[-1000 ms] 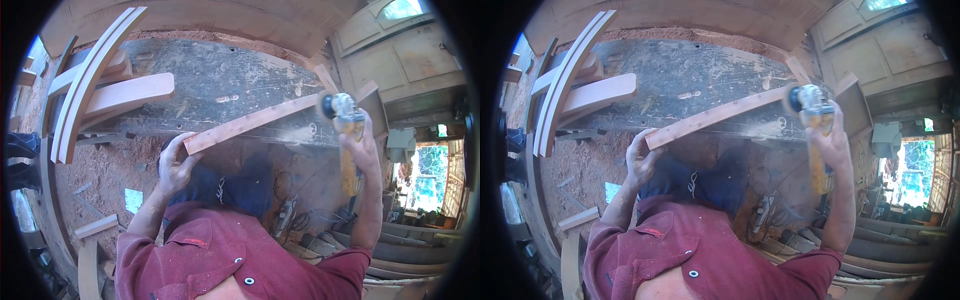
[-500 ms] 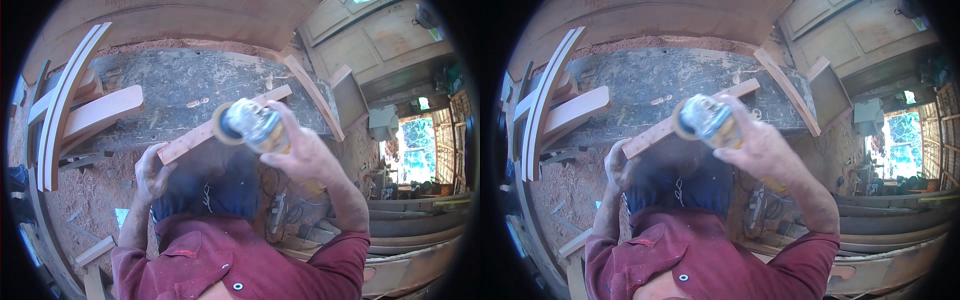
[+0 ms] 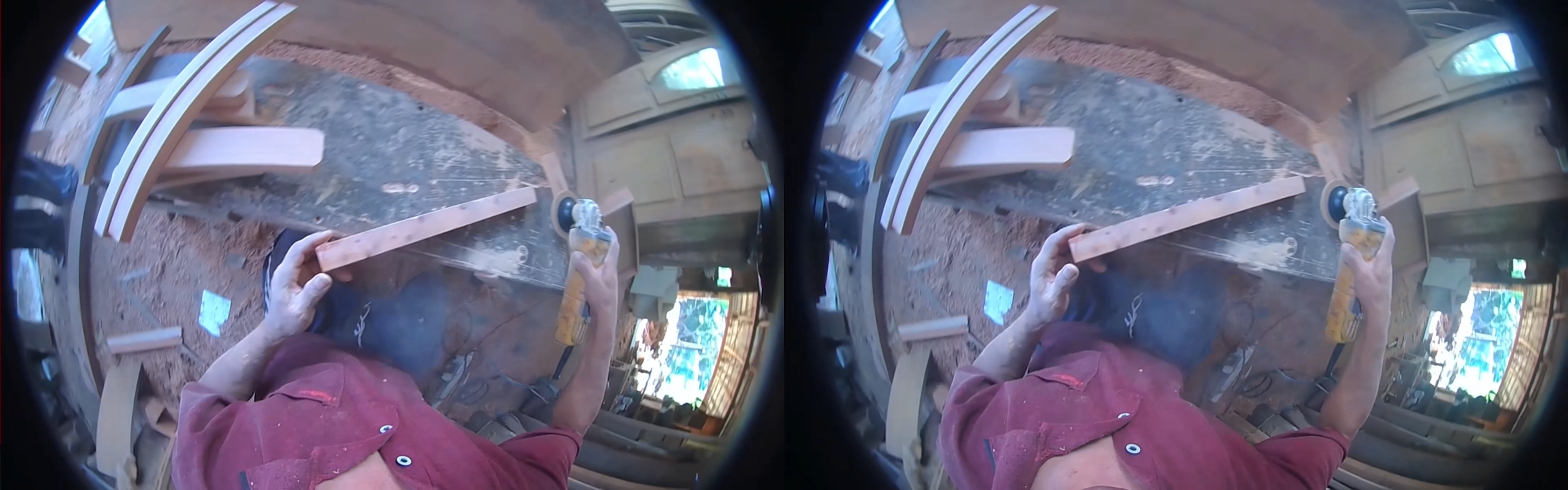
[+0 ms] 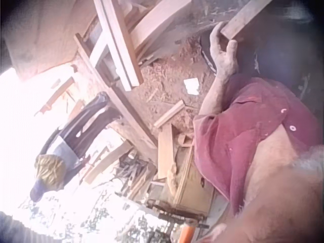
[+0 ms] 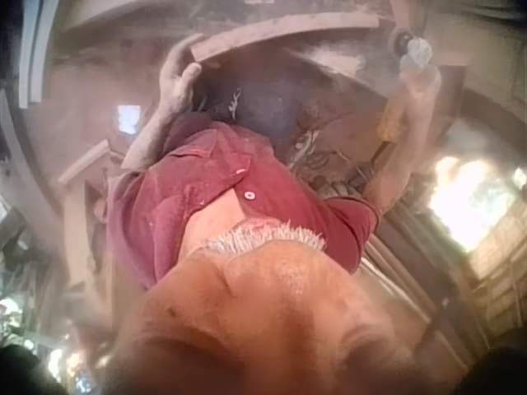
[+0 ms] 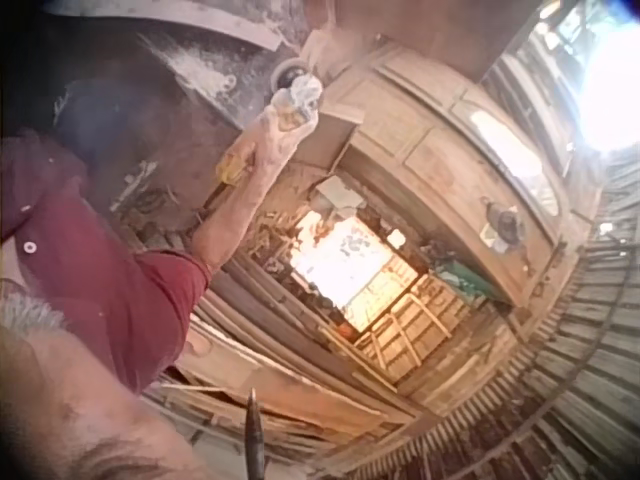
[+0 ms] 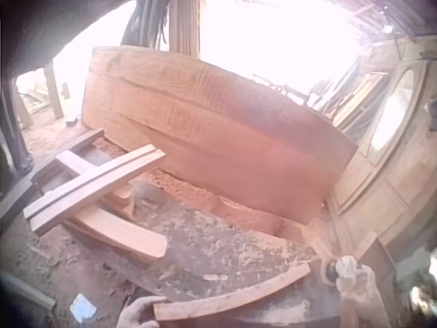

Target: The person sands a wood piece using a power sander, walks across the workshop to retrieve glue, and then applies glue to a wood joint while assembling several wood pieces on a workbench.

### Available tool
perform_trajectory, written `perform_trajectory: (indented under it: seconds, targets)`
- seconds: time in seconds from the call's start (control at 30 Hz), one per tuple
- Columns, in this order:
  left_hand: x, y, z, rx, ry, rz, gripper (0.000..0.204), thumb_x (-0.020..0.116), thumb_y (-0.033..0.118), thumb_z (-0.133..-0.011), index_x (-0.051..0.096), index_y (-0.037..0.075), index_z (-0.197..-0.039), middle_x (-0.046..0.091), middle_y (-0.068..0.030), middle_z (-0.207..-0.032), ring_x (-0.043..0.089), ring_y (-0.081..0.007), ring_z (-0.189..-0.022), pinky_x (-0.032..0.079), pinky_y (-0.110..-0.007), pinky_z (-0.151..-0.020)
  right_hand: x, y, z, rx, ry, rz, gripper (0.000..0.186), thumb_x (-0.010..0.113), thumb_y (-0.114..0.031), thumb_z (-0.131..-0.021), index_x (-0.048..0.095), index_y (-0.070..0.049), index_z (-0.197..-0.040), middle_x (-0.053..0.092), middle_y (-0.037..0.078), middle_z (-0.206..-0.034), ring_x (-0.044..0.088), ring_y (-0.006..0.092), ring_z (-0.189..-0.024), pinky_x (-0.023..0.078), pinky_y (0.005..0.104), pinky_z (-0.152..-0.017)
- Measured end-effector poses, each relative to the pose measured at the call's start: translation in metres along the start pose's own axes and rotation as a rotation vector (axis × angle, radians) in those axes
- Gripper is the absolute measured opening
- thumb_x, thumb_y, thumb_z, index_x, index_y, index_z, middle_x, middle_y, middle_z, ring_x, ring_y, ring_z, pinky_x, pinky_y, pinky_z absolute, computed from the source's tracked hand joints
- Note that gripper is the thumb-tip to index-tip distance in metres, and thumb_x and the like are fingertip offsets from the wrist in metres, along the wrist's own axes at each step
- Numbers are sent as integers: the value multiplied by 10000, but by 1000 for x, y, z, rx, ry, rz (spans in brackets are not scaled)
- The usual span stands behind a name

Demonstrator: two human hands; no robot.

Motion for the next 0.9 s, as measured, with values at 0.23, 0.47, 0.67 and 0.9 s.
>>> perform_trajectory:
  seconds: [0.23, 0.47, 0.67, 0.9]
  targets:
    - [1, -14, -1, 170, 258, -10, 529, 688, -47, -952, 474, -19, -1434, 648, -126, -1236, 671, -161, -988, 553, -297, -903, 72, -94, 48, -217, -205, 45, 910, 725, -96, -805, 266, -7, -1586, 498, 203, -1439, 521, 294, -1318, 400, 418, -1140]
    - [-11, -4, -13, 237, 216, -155, 492, 748, -45, -890, 570, -39, -1349, 677, -140, -1246, 661, -181, -1147, 521, -309, -986, 137, -178, 103, -325, -422, 43, 988, 772, -111, -776, 228, -30, -1596, 541, 255, -1439, 568, 383, -1329, 449, 469, -1125]
    - [-15, -4, -17, 335, 225, -330, 385, 773, 4, -850, 664, -39, -1217, 726, -170, -1139, 715, -240, -1048, 547, -336, -927, 177, -201, 130, -414, -595, 182, 1032, 835, -194, -788, 204, -101, -1599, 552, 298, -1421, 595, 448, -1291, 484, 488, -1090]
    - [-10, 22, -13, 471, 117, -607, 364, 743, -40, -849, 668, -30, -1205, 716, -172, -1121, 725, -262, -1007, 573, -336, -854, 197, -212, 130, -384, -736, 350, 962, 787, -249, -837, 200, -117, -1588, 630, 314, -1295, 629, 490, -1197, 500, 524, -1046]
Point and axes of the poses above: each hand's wrist, its own z-axis away from the middle knuckle, its own x-axis out of the palm, y = z × x, the point moved 8 cm from there along -z, towards the middle knuckle
